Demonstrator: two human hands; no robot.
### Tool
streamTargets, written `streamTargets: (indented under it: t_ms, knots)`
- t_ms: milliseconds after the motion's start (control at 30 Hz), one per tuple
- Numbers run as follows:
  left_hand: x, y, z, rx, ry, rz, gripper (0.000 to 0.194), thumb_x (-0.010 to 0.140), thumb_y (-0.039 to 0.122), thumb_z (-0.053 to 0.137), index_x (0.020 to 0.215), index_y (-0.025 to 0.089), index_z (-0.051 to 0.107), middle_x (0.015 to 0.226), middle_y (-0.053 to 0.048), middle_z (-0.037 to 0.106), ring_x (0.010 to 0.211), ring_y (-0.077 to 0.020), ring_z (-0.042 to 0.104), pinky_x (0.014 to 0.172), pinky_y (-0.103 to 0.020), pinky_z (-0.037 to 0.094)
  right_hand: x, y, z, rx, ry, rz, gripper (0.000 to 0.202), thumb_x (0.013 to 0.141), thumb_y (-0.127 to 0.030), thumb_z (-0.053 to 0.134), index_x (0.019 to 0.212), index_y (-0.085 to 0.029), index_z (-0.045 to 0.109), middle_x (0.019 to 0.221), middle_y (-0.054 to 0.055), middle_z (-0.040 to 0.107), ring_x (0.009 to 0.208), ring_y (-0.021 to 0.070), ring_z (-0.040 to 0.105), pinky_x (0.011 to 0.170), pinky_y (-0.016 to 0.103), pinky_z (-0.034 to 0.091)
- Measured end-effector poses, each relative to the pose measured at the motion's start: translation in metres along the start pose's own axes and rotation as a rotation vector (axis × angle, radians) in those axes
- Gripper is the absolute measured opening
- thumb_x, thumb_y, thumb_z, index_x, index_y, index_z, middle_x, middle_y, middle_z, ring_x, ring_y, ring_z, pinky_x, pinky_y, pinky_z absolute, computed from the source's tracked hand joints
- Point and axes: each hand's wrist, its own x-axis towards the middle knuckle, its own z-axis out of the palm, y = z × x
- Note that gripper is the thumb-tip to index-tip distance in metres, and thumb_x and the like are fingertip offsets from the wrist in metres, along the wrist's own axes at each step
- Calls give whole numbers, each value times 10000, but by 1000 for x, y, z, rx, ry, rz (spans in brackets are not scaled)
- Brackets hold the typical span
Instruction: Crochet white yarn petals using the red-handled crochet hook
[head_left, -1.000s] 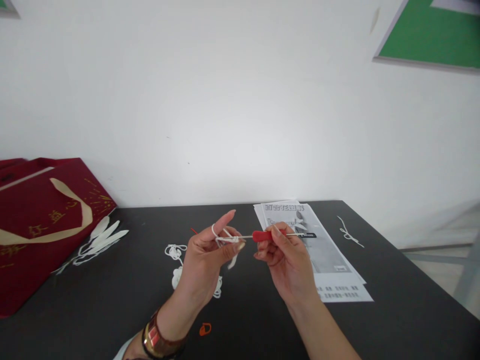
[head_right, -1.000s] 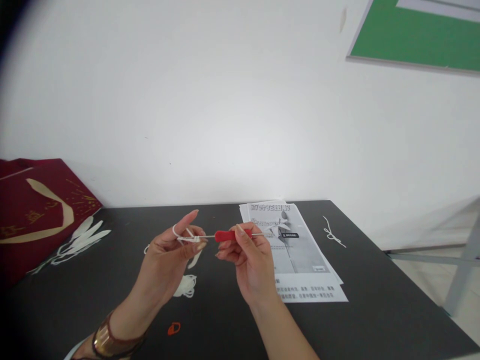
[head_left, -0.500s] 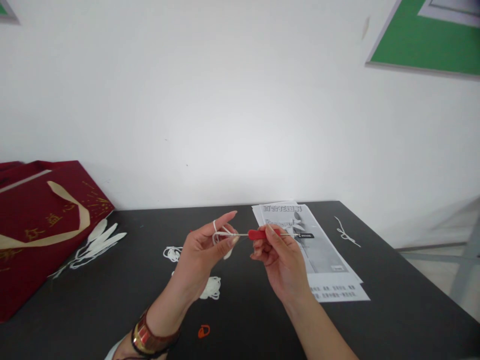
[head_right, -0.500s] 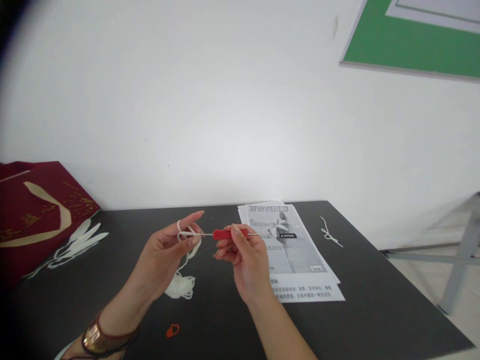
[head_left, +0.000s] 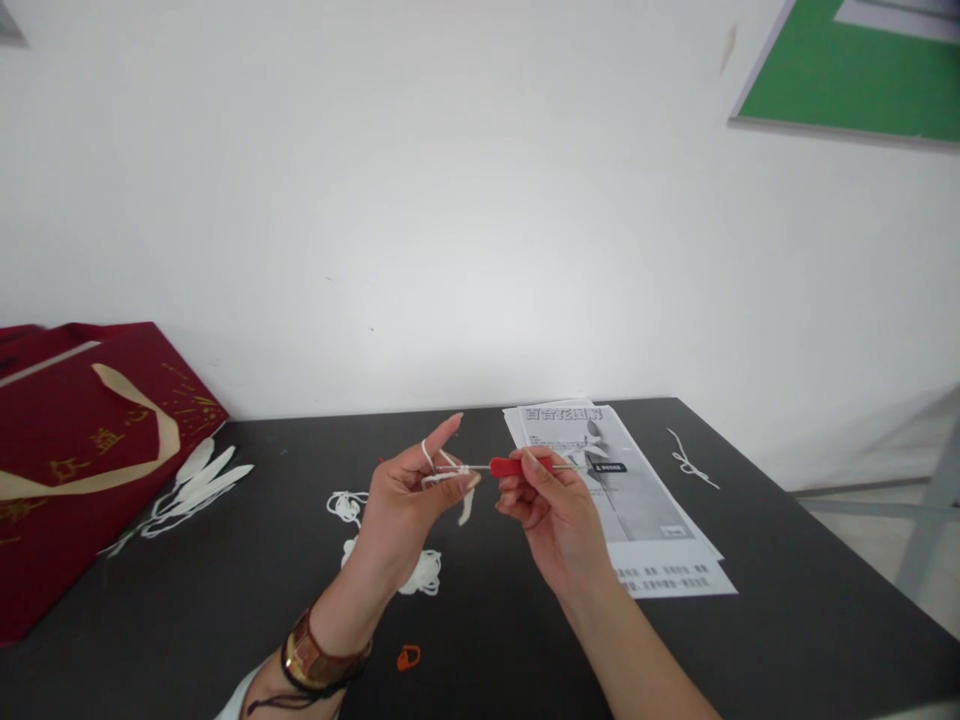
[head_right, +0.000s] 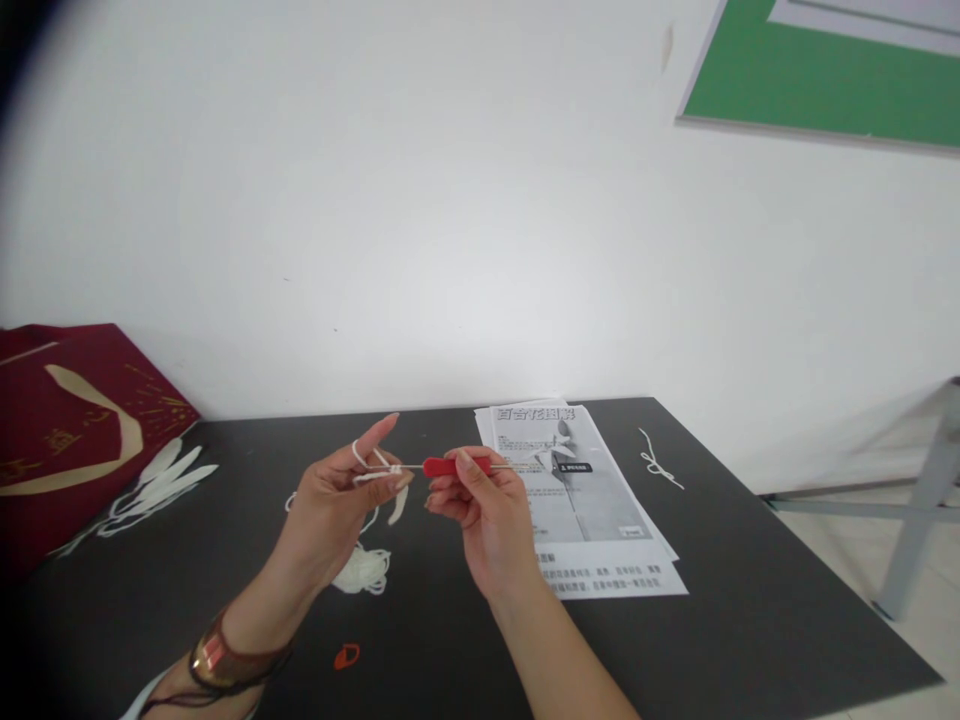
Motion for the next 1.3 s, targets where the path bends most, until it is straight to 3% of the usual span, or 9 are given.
streamTargets:
  t_ms: [200,333,433,533,633,767,933,1300]
  knots:
    - [-5,-11,12,-130,152,18,525,607,127,830,1103,265,724,650,24,677,626,-98,575,623,-224,457,2,5,1,-60,7,-33,196,745,-305,776,817,-141,697,647,40,740,503,114,668,535,201,586]
    - [-6,-15,14,-136,205,6,563,629,119,821,1154,278,694,619,48,666,611,-80,571,650,-212,450,-4,8,3,-300,34,-245,130,821,-292,701,864,-170,712,698,32,743,574,144,688,567,248,602]
    - [-5,-16,13,-142,225,-13,576,637,100,809,1178,252,679,608,62,651,595,-69,558,661,-207,443,-12,12,-1,-611,23,-474,112,860,-220,644,926,-230,734,793,38,756,644,169,706,618,287,607]
    - [-4,-12,11,-234,202,-83,601,632,72,792,1202,211,660,591,65,632,563,-68,545,619,-206,432,-16,16,-9,-924,-232,-806,371,826,-75,617,1104,-301,713,959,69,755,833,214,709,740,340,594]
    - [-2,-2,7,-329,117,-194,621,620,65,789,1215,173,646,615,37,653,539,-76,543,577,-212,422,-16,16,-14,-1000,-390,-943,520,809,-23,592,1224,-333,637,1068,86,730,936,238,691,770,368,592]
    - [1,11,1,-347,10,-301,599,608,45,796,1182,159,671,656,9,668,599,-83,575,648,-210,442,-12,11,-9,-797,-253,-756,373,846,-66,600,1078,-333,719,960,53,731,818,193,694,698,321,599]
    - [2,16,-3,-301,-51,-257,584,607,56,802,1168,175,689,661,9,652,608,-80,551,639,-196,426,-6,10,-2,-398,-164,-423,99,842,-227,667,881,-239,758,806,31,713,672,169,688,583,292,608]
    - [2,20,-8,-192,-13,-126,561,613,89,818,1145,227,707,669,24,633,598,-70,524,616,-199,422,-6,-2,-3,-221,-84,-332,116,779,-291,748,827,-186,747,699,43,742,583,150,669,544,264,591]
